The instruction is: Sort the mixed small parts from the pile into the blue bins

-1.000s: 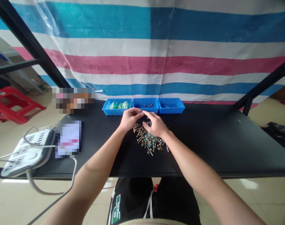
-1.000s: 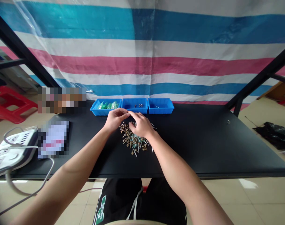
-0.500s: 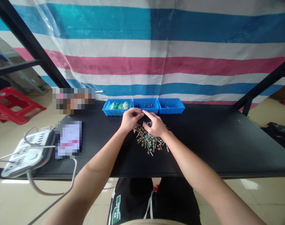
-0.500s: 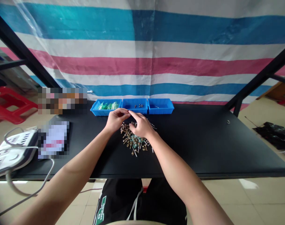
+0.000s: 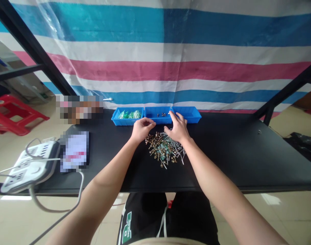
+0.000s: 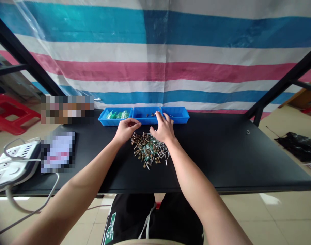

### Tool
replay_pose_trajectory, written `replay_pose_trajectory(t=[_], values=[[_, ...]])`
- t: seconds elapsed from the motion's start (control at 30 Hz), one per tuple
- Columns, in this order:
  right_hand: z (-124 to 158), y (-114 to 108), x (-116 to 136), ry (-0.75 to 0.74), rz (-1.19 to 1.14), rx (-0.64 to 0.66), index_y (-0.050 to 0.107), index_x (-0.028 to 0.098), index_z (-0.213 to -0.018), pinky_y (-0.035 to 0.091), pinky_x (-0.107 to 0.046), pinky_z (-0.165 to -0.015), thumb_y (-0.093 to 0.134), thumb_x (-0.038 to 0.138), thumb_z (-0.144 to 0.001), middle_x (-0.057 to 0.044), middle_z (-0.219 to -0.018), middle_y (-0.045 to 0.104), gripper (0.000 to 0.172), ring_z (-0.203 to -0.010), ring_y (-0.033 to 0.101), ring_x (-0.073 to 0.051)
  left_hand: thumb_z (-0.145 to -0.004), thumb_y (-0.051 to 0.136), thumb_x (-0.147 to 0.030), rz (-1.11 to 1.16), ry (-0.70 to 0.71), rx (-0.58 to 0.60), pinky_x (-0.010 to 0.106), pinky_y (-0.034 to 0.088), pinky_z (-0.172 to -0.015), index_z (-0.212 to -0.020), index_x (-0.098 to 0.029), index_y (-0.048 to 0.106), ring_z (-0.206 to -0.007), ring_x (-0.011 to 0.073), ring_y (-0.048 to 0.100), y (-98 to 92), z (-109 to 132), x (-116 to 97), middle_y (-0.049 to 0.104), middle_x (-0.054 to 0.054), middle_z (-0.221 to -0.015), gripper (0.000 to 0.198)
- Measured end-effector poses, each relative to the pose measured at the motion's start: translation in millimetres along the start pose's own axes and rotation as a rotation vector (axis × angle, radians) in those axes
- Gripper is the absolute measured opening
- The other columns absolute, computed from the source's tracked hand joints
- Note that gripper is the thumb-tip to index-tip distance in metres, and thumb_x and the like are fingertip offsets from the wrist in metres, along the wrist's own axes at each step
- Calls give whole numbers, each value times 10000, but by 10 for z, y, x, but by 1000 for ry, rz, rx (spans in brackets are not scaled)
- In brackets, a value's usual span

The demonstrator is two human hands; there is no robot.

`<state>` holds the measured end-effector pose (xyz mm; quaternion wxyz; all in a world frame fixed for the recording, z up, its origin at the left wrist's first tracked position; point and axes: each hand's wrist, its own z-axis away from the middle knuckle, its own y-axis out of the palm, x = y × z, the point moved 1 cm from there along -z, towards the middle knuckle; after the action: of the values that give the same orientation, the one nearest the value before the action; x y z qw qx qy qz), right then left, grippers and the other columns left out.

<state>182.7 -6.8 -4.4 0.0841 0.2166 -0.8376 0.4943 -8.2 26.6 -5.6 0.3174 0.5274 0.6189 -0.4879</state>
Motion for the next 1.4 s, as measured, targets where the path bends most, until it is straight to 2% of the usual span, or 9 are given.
replay_pose_trajectory(t=[0.17, 0.4, 0.6, 0.83, 0.97, 1.07, 1.17, 1.3, 1.4], values=[[-7, 14, -58, 102, 82, 35, 263, 134, -1470, 299, -575, -995, 523, 402, -778, -108, -1490, 378, 786, -1332, 256, -374, -676, 710, -409, -43, -30, 12, 244, 375, -556, -735, -155, 668, -567, 117, 513, -6, -3, 3, 604, 0, -620, 264], [0, 41, -53, 90, 147, 145, 239, 172, -1483, 291, -562, -982, 518, 451, -779, -79, -1528, 313, 807, -1335, 222, -385, -680, 694, -414, -73, -47, 49, 259, 413, -595, -735, -158, 658, -609, 137, 555, 7, -6, 20, 646, 18, -664, 264], [3, 39, -55, 67, 153, 157, 273, 198, -1474, 301, -561, -970, 535, 451, -777, -78, -1532, 305, 787, -1334, 222, -393, -697, 663, -400, -155, -14, 95, 268, 440, -621, -731, -163, 665, -642, 152, 579, 10, 2, 22, 669, 30, -702, 239], [5, 58, -62, -6, 61, 71, 401, 178, -1417, 331, -571, -954, 567, 381, -773, -90, -1495, 375, 695, -1277, 285, -395, -736, 558, -230, -323, -20, 65, 302, 485, -721, -818, -194, 702, -735, 203, 640, -64, -53, 78, 715, 43, -789, 170], [0, 36, -34, -62, -2, -27, 529, 155, -1324, 369, -518, -947, 531, 307, -807, -91, -1381, 516, 539, -1148, 402, -339, -682, 567, -161, -461, -8, 131, 315, 501, -759, -801, -210, 736, -766, 238, 653, -85, -61, 85, 722, 46, -781, 212], [-7, 21, -5, -122, -57, -71, 623, 143, -1215, 395, -469, -948, 504, 260, -826, -93, -1189, 638, 423, -1043, 466, -297, -685, 589, -194, -530, 62, 219, 337, 501, -802, -831, -210, 750, -773, 237, 645, -42, -25, 66, 714, 60, -839, 218], [-10, 21, 19, -166, -87, -79, 664, 128, -1143, 412, -444, -946, 499, 238, -831, -99, -1071, 671, 369, -1000, 489, -279, -730, 584, -263, -600, 126, 307, 372, 483, -867, -861, -217, 754, -863, 253, 635, 18, 26, 46, 696, 74, -895, 219], [-3, 38, 41, -190, -99, -82, 679, 115, -1103, 426, -434, -941, 507, 229, -829, -109, -1041, 673, 343, -989, 506, -274, -764, 583, -323, -656, 133, 360, 422, 440, -932, -881, -234, 748, -989, 273, 602, 62, 64, 31, 684, 80, -942, 221], [4, 54, 48, -197, -107, -62, 681, 136, -1097, 433, -444, -935, 513, 232, -831, -106, -1041, 670, 329, -997, 514, -276, -748, 615, -343, -648, 123, 361, 424, 438, -914, -846, -246, 744, -981, 269, 599, 64, 64, 13, 682, 71, -929, 188]])
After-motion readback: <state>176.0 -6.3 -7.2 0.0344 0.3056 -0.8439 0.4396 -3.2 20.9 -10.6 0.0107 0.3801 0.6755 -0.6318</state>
